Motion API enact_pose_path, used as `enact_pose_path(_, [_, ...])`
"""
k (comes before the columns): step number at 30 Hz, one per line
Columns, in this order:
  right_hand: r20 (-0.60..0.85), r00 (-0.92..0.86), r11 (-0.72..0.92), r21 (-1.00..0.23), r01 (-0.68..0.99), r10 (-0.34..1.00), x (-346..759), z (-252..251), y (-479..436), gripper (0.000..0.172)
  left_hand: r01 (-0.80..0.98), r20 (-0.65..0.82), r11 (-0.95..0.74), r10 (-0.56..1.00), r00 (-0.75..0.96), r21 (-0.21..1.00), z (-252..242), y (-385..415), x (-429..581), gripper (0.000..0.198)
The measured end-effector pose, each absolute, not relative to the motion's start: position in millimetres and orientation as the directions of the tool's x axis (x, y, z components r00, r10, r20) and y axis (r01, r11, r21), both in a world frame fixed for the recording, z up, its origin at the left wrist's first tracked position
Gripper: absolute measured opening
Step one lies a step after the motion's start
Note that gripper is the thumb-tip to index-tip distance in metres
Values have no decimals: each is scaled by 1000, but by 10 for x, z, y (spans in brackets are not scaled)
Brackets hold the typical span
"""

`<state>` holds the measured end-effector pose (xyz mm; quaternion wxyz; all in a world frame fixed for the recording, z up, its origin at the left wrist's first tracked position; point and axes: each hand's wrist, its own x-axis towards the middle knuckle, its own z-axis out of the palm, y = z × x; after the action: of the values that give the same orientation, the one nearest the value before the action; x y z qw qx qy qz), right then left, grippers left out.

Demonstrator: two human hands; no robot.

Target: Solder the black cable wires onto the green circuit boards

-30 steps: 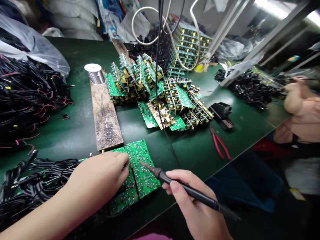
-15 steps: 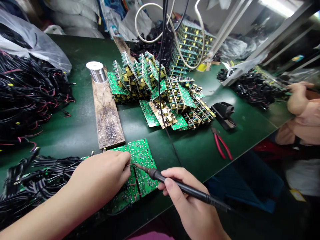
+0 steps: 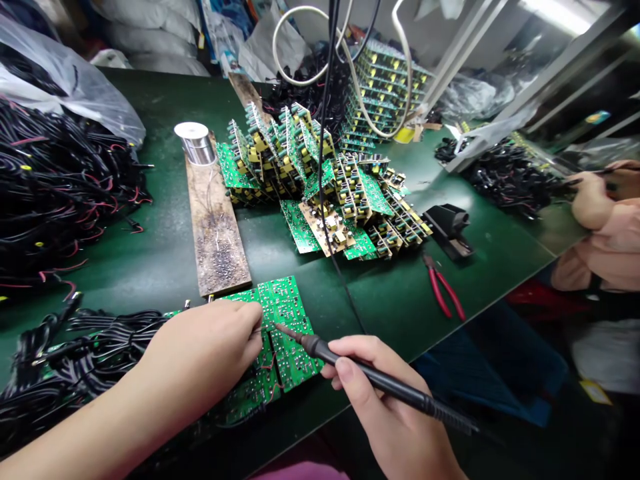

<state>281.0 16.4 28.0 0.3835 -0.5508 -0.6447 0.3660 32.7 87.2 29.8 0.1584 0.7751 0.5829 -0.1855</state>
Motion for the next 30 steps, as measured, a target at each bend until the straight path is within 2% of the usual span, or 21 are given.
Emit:
enact_pose_path(8, [56, -146, 114, -898, 426, 988, 2780, 228, 162, 12, 959, -469, -284, 845, 258, 18, 273, 860, 317, 26])
enact_pose_path(13, [121, -133, 170, -871, 461, 984, 2811, 249, 148, 13, 951, -426, -308, 858, 286, 18, 216, 866, 303, 25])
enact_pose_path(16, [216, -78, 226, -845, 485, 973, 2815, 186, 185, 16, 950, -411, -312, 862, 296, 29, 203, 854, 279, 25])
enact_pose_path(20, [414, -165, 430, -705, 564, 895, 2719, -44, 352, 27, 948, -402, -316, 864, 302, 31, 198, 839, 272, 25])
enact_pose_path(23, [444, -259, 501, -611, 613, 858, 2596, -225, 485, 35, 947, -387, -320, 870, 306, 31, 174, 832, 274, 24])
enact_pose_path(25, [432, -267, 496, -604, 624, 862, 2525, -303, 532, 38, 940, -323, -335, 885, 335, 58, 149, 824, 254, 21])
enact_pose_path(28, [420, -253, 479, -617, 624, 871, 2475, -353, 548, 38, 912, -147, -385, 903, 404, 143, 122, 808, 175, 12])
enact_pose_path(30, [414, -239, 467, -635, 616, 878, 2477, -358, 547, 38, 882, -59, -425, 894, 444, 203, 123, 799, 106, 16])
